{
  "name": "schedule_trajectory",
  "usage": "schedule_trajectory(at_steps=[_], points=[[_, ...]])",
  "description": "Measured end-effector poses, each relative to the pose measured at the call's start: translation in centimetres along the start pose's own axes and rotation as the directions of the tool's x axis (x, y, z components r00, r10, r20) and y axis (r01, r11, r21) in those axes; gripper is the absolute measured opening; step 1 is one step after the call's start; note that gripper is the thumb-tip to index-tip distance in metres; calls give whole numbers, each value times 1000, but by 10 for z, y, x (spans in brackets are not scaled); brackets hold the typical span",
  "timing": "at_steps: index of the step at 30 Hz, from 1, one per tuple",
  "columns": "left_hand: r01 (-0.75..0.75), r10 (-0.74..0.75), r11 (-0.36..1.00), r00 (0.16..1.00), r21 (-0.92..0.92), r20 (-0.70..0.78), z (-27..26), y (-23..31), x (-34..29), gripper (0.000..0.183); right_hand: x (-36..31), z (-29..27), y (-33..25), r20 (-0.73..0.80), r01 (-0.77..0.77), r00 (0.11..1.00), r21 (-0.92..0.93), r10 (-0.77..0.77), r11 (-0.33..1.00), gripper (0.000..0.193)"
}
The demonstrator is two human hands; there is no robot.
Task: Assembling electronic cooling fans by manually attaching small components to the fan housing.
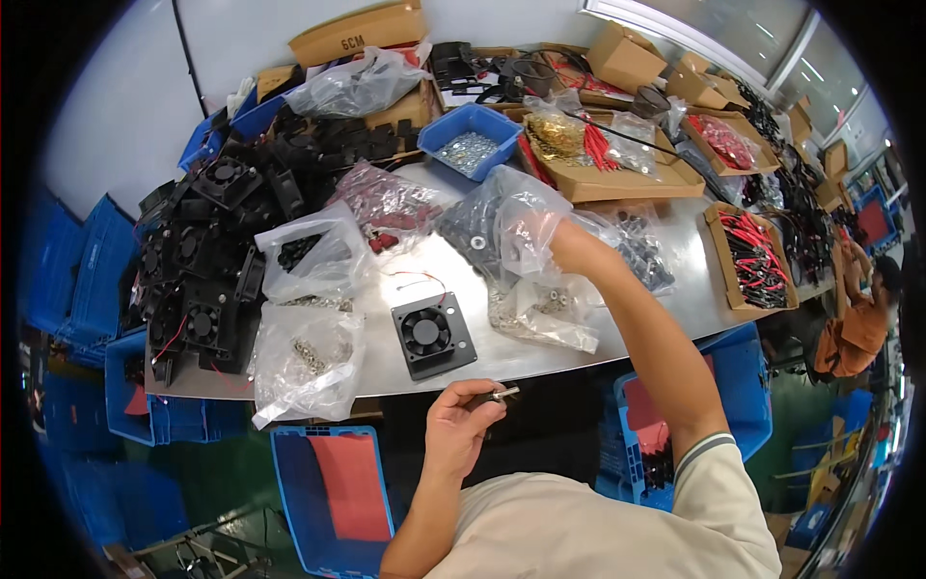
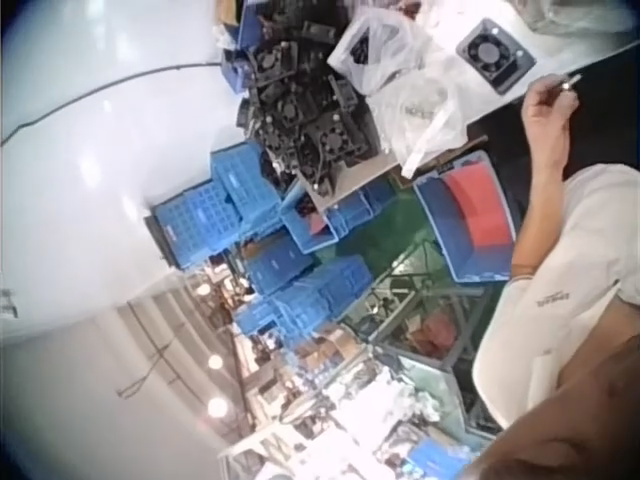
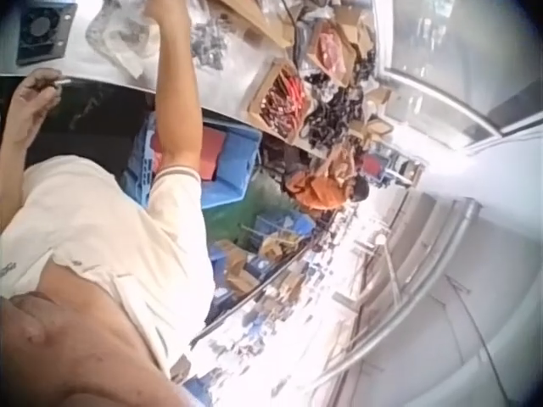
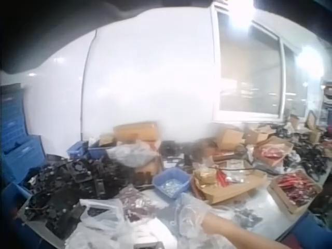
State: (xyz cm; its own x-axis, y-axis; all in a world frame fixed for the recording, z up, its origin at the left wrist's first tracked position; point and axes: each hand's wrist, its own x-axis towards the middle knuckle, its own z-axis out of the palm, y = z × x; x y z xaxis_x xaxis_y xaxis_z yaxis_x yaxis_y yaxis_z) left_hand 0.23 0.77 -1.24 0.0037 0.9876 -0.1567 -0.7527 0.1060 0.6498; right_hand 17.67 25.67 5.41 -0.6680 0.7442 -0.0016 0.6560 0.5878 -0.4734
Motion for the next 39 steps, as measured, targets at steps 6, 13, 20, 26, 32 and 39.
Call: schedule_trajectory(at_steps=[6,13,20,26,32,39], points=[[27,-29,999,997,-31,-78,4,3,3,26,-48,-43,-4,-35,-60,996,354,78,933,34],[14,-13,999,999,31,-39,10,-4,12,29,-129,9,-93,-276,136,961,439,-10,888,22],[15,-10,993,999,117,-42,15,-12,17,26,-137,41,-97,-146,26,986,605,79,796,18],[8,5,981,998,196,-67,15,-10,13,22,-135,57,-87,-331,284,934,457,-135,843,17],[73,-58,984,994,164,-98,13,-7,13,18,-136,60,-89,-378,352,904,392,-200,850,16],[32,-17,984,996,175,-85,16,-9,15,21,-139,61,-87,-325,268,937,447,-124,853,15]])
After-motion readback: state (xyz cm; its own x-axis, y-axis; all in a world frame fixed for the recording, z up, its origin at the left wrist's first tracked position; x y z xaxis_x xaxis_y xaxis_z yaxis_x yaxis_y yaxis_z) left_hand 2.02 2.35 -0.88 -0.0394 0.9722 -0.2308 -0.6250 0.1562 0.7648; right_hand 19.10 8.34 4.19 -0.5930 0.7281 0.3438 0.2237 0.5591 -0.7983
